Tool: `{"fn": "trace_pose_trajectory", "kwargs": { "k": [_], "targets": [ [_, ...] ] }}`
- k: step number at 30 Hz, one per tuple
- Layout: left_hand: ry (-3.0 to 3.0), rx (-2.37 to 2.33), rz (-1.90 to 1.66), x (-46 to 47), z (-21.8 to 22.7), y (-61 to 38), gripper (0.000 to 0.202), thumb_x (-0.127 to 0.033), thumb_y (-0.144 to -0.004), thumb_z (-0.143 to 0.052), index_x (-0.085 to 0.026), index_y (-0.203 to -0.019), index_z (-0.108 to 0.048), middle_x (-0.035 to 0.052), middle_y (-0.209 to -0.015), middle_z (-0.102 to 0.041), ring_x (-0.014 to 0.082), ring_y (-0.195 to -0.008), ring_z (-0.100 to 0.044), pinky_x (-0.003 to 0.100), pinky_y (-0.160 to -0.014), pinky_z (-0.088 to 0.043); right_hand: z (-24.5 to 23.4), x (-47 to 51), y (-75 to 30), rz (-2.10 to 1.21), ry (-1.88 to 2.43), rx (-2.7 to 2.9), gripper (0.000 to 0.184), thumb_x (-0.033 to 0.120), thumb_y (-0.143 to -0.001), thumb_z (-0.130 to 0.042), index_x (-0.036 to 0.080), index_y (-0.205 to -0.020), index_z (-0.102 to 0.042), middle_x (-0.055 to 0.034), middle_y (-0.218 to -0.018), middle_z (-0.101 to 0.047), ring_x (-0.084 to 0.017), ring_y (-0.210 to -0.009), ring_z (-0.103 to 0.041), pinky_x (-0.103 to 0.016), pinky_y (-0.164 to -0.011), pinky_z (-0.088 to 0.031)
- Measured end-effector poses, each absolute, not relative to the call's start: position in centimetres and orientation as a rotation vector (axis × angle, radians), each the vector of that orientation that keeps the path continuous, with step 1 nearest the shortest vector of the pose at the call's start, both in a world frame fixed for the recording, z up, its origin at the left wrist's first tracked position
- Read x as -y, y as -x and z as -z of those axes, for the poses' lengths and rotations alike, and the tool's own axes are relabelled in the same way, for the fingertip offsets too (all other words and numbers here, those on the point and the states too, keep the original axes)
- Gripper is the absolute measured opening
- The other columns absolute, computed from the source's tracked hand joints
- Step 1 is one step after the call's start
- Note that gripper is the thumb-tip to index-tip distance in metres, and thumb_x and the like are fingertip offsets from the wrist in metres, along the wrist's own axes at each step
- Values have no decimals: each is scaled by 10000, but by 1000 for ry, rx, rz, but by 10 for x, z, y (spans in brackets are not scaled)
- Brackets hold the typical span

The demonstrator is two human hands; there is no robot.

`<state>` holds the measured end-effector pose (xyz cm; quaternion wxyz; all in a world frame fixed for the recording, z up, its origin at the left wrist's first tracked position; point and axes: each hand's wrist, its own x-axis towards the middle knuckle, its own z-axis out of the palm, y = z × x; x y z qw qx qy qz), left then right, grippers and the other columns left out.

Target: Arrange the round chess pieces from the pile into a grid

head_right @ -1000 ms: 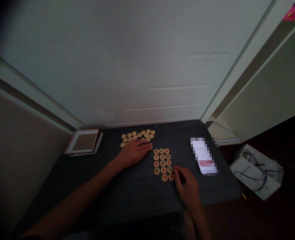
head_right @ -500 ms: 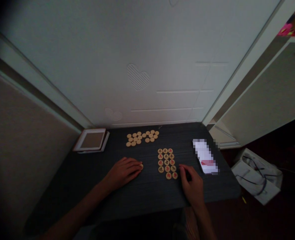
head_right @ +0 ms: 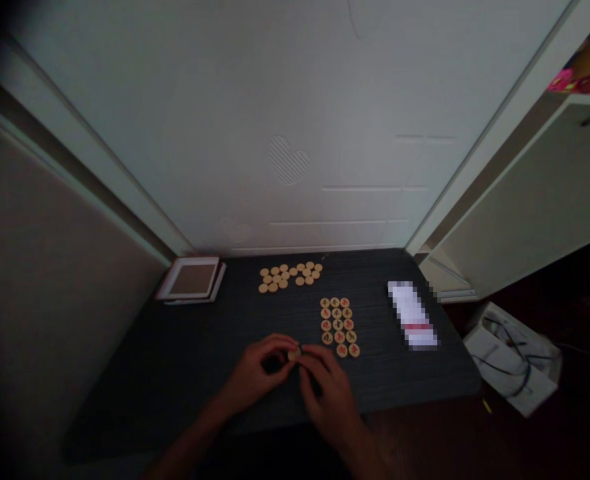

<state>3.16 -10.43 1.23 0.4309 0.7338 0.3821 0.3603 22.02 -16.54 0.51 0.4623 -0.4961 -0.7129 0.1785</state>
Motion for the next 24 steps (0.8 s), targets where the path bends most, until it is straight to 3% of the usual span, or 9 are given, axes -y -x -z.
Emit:
{"fn": "trace_pose_trajectory", "kwargs": {
  "k": [10, 24],
  "targets": [
    [-1505, -968, -873, 109, -4, -29, 197, -214, -845, -697, -210, -1038, -732, 72, -1087, -762, 212, -975, -728, 358, -900, -603, 16, 156, -206, -481, 1168, 1761, 400, 112, -941, -550, 303, -1280, -646, -77, -1197, -668, -224, -1116, -669, -383, -967, -590],
    [-1429, -1051, -838, 112, 2, -33, 180, -286, -823, -763, -222, -988, -736, 22, -935, -799, 204, -872, -761, 327, -865, -608, 24, 156, -209, -493, 1238, 1720, 253, 165, -957, -575, 256, -1174, -667, -65, -1044, -712, -205, -967, -703, -332, -862, -607]
  ]
}}
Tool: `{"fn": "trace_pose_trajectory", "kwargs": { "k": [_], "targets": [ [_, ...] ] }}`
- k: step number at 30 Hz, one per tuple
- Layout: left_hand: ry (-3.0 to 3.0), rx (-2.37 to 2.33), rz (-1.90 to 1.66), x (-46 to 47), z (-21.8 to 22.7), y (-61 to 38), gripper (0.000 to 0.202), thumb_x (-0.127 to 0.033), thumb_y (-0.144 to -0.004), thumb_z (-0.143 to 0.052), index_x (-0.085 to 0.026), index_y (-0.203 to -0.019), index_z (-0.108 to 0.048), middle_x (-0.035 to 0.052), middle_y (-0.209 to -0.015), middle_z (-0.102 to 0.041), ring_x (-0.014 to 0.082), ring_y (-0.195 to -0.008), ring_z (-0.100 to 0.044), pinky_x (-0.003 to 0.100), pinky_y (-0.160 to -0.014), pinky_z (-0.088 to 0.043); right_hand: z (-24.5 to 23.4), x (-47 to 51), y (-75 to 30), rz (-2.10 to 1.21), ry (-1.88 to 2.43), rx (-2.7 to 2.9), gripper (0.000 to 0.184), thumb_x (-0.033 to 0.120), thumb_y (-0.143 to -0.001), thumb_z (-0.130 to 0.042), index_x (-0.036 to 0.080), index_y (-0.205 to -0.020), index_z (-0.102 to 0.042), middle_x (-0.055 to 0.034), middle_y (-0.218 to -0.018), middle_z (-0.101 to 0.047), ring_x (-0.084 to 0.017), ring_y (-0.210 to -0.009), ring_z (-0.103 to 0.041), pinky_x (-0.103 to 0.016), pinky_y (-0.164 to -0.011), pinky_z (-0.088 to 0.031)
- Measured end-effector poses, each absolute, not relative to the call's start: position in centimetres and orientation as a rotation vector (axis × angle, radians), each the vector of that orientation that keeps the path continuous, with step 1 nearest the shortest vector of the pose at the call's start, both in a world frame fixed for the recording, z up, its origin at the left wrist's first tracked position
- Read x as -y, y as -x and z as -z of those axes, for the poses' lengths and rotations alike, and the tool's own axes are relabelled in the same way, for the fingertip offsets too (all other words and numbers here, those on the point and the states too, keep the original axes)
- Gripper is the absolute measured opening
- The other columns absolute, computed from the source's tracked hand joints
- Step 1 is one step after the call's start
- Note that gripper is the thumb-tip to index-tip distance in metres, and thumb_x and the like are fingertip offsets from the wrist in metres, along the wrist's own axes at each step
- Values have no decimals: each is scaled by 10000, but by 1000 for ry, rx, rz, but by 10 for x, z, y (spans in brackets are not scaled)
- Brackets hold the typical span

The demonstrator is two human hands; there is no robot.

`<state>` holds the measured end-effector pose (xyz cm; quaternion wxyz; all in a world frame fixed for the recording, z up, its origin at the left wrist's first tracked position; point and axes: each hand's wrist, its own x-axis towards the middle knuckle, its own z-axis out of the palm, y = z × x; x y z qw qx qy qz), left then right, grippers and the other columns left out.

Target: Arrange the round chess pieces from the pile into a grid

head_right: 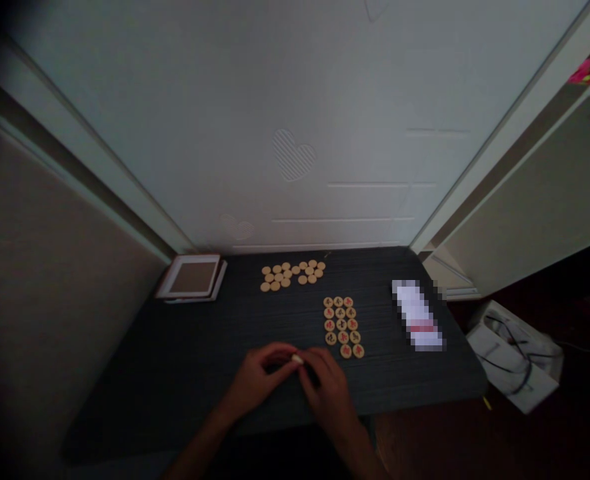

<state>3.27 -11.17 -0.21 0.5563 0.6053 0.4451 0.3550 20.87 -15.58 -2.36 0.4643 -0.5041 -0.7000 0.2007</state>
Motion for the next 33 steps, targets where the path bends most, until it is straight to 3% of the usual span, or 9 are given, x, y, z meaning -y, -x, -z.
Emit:
{"fn": "trace_pose_trajectory", "kwargs": {
  "k": [14, 22, 28, 33],
  "targets": [
    [-1394, -1041, -847, 111, -1, -34, 151, -314, -897, -690, -189, -979, -710, 37, -911, -788, 194, -842, -744, 283, -815, -573, 18, 155, -207, -503, 1183, 1718, 291, 208, -936, -642, 243, -1225, -646, -61, -997, -724, -192, -876, -708, -310, -789, -612],
    [-1360, -951, -820, 111, -4, -30, 190, -317, -951, -618, -178, -1071, -669, 68, -1006, -769, 208, -916, -733, 302, -838, -563, 24, 156, -209, -546, 1161, 1785, 422, 177, -987, -545, 267, -1399, -554, -94, -1161, -692, -215, -1042, -688, -351, -913, -600],
    [-1364, -941, -804, 112, -3, -30, 212, -300, -899, -680, -190, -1075, -639, 46, -937, -769, 194, -879, -728, 291, -826, -551, 23, 159, -209, -602, 1166, 1816, 497, 156, -1008, -467, 276, -1491, -453, -110, -1158, -645, -208, -1038, -670, -354, -926, -592],
    [-1356, -1006, -795, 113, -1, -32, 193, -326, -870, -715, -197, -993, -639, 34, -876, -770, 194, -836, -731, 272, -771, -544, 26, 158, -208, -590, 1184, 1835, 503, 193, -976, -562, 295, -1462, -488, -96, -1130, -622, -210, -1022, -665, -347, -897, -602]
  ]
}}
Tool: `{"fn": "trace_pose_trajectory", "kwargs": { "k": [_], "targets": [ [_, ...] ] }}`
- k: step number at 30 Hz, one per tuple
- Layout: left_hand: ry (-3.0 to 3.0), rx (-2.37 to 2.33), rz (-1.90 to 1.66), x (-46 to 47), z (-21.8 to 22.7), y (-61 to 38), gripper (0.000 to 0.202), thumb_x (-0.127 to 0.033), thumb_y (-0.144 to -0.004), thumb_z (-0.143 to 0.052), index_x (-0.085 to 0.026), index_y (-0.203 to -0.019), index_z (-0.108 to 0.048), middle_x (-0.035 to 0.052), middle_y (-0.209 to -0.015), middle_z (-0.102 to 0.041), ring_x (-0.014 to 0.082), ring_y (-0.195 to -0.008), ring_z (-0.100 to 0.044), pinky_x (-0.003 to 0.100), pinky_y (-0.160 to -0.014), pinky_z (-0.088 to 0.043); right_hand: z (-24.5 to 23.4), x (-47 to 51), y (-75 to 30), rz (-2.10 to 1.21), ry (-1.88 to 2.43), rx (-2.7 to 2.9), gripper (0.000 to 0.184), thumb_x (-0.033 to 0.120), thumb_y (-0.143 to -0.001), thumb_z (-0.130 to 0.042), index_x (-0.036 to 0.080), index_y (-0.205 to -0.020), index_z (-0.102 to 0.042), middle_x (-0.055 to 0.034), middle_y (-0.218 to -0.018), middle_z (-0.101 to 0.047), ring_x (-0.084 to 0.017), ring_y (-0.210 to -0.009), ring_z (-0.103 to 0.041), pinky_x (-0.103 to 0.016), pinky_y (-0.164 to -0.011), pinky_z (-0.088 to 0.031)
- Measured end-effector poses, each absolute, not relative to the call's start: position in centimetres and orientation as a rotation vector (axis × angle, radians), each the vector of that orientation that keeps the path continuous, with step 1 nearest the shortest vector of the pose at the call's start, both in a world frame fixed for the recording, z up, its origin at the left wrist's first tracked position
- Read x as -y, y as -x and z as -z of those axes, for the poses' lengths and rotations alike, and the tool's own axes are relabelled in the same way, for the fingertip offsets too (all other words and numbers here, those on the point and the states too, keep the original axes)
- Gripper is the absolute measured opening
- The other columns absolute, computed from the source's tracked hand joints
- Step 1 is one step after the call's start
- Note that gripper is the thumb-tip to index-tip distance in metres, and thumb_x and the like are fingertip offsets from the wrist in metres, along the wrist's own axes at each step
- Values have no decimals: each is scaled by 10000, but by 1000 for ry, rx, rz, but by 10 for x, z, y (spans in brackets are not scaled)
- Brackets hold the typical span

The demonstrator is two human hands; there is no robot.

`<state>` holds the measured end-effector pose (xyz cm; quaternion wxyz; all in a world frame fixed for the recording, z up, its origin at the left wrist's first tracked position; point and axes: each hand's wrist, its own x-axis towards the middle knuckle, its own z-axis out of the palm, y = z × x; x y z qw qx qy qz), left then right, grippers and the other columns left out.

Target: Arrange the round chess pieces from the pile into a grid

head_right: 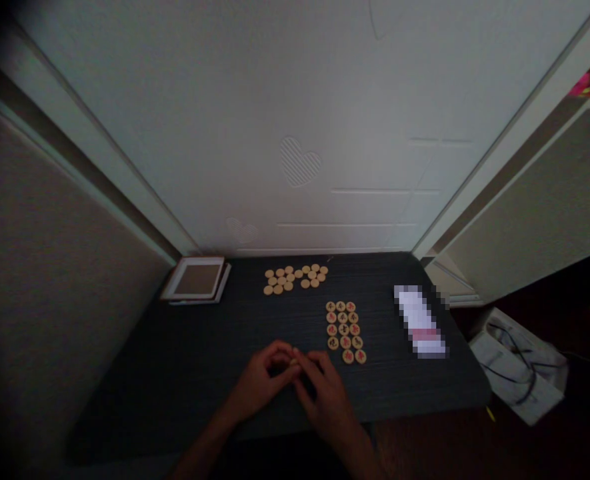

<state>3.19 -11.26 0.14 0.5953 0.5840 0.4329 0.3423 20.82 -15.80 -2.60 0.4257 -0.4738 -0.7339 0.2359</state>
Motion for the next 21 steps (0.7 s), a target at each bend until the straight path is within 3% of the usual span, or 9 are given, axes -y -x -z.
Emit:
{"fn": "trace_pose_trajectory", "kwargs": {
  "k": [11, 21],
  "targets": [
    [-1367, -989, -790, 112, -13, -32, 149, -343, -941, -628, -198, -976, -628, 33, -879, -781, 190, -832, -737, 259, -762, -538, 22, 155, -207, -492, 1188, 1722, 341, 222, -943, -638, 251, -1282, -629, -89, -1069, -673, -206, -942, -688, -336, -830, -614],
    [-1384, -946, -792, 114, -10, -31, 206, -299, -914, -656, -204, -1088, -601, 41, -961, -765, 200, -919, -724, 298, -862, -526, 27, 156, -209, -481, 1203, 1760, 385, 195, -966, -581, 256, -1345, -601, -106, -1142, -687, -230, -1036, -688, -372, -902, -610]
  ]
}}
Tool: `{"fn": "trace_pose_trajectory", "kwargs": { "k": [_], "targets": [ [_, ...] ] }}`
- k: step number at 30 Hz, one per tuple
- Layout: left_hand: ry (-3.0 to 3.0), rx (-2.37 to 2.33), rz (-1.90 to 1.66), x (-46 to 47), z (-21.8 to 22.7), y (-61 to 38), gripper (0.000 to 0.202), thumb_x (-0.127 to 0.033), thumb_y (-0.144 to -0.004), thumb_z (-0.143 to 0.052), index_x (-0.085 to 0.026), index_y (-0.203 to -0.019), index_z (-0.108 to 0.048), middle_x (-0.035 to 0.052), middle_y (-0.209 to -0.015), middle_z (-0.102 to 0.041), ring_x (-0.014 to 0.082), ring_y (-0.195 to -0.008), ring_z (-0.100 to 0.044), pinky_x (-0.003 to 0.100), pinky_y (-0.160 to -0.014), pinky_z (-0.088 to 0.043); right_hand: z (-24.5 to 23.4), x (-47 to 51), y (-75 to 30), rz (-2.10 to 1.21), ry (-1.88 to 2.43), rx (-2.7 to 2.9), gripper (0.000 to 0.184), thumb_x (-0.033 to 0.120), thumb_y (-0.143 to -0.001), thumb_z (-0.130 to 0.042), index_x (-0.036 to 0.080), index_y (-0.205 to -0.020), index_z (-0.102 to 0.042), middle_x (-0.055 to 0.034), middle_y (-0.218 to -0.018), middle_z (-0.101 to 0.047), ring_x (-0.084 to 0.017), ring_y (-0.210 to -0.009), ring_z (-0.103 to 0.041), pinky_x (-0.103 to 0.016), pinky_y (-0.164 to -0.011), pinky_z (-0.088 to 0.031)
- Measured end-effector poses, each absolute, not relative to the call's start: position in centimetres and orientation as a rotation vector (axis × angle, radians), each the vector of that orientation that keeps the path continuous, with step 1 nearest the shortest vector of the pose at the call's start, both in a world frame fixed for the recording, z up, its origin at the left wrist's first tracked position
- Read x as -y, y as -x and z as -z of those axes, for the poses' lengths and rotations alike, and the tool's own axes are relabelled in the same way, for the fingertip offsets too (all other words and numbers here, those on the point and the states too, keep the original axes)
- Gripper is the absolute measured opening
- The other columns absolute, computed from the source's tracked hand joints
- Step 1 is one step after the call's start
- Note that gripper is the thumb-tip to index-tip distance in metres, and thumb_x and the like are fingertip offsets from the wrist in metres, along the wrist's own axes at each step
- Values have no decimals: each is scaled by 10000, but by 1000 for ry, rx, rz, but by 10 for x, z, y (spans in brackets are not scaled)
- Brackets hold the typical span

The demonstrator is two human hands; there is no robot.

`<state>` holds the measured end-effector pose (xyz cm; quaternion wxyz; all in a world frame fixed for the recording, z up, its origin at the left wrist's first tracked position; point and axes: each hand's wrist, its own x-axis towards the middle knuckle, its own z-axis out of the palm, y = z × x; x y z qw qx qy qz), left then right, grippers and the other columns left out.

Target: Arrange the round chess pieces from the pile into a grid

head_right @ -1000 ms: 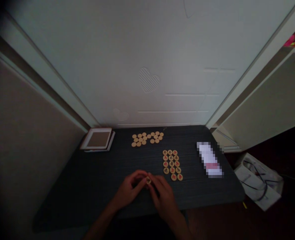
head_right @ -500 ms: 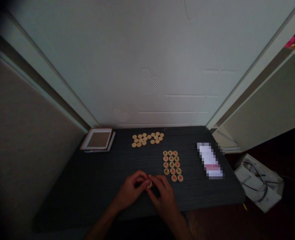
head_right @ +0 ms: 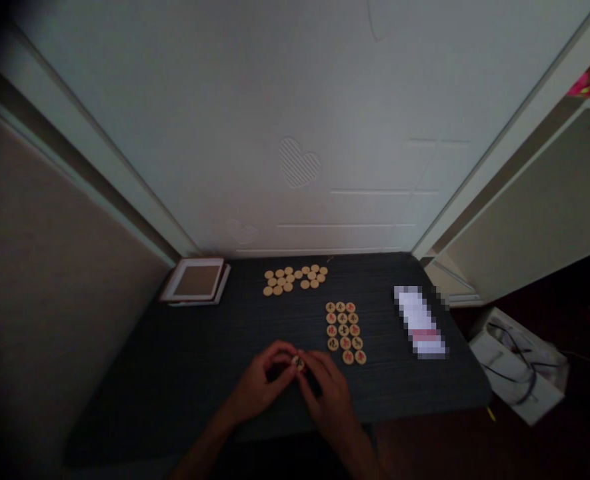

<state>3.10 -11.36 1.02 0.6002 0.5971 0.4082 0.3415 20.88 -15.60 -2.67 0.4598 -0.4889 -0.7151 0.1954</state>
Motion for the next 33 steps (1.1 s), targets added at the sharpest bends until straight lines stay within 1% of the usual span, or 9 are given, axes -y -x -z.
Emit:
{"fn": "trace_pose_trajectory", "kwargs": {
  "k": [6, 9, 13, 18, 20, 23, 28, 33],
  "targets": [
    [-1379, -1014, -802, 112, -6, -34, 199, -306, -857, -722, -206, -983, -606, 1, -807, -745, 174, -775, -707, 257, -739, -520, 32, 157, -210, -495, 1148, 1787, 391, 172, -962, -569, 261, -1342, -595, -99, -1179, -684, -221, -1072, -678, -370, -935, -601],
    [-1355, -1019, -797, 112, -7, -35, 183, -329, -865, -714, -206, -950, -609, 5, -814, -756, 178, -771, -716, 256, -728, -524, 32, 157, -210, -507, 1147, 1798, 386, 177, -961, -577, 258, -1338, -596, -98, -1184, -683, -217, -1077, -676, -364, -939, -600],
    [-1320, -1009, -795, 112, -9, -36, 176, -361, -902, -675, -202, -905, -602, 28, -853, -773, 195, -804, -734, 274, -750, -537, 31, 157, -209, -500, 1161, 1790, 369, 202, -965, -592, 246, -1331, -603, -104, -1163, -688, -219, -1056, -683, -366, -931, -604],
    [-1316, -1040, -808, 111, -10, -34, 236, -421, -930, -634, -192, -875, -609, 32, -819, -760, 190, -760, -717, 260, -699, -527, 29, 157, -209, -514, 1173, 1777, 366, 210, -966, -598, 255, -1329, -612, -101, -1142, -695, -225, -1044, -686, -371, -918, -608],
    [-1311, -1037, -810, 111, -9, -34, 257, -437, -940, -616, -189, -870, -610, 33, -818, -752, 189, -760, -709, 260, -699, -527, 30, 157, -209, -511, 1175, 1776, 375, 210, -965, -598, 263, -1336, -609, -98, -1147, -696, -226, -1044, -688, -371, -915, -610],
    [-1290, -1013, -816, 112, -9, -34, 261, -439, -960, -587, -190, -884, -608, 36, -836, -750, 187, -779, -707, 270, -730, -536, 31, 157, -210, -505, 1170, 1774, 385, 206, -963, -599, 269, -1343, -606, -95, -1152, -698, -225, -1044, -690, -373, -916, -609],
    [-1258, -1001, -801, 112, -9, -33, 279, -465, -944, -605, -188, -906, -617, 49, -882, -753, 196, -801, -712, 285, -747, -553, 27, 156, -209, -508, 1185, 1746, 368, 204, -961, -598, 267, -1323, -627, -93, -1139, -707, -221, -1025, -701, -356, -895, -614],
    [-1269, -953, -795, 113, -9, -32, 243, -414, -951, -613, -184, -1027, -624, 46, -874, -748, 191, -813, -712, 293, -780, -558, 18, 154, -210, -558, 1228, 1707, 359, 221, -967, -590, 264, -1321, -631, -88, -1128, -719, -219, -1016, -706, -346, -879, -613]
  ]
}}
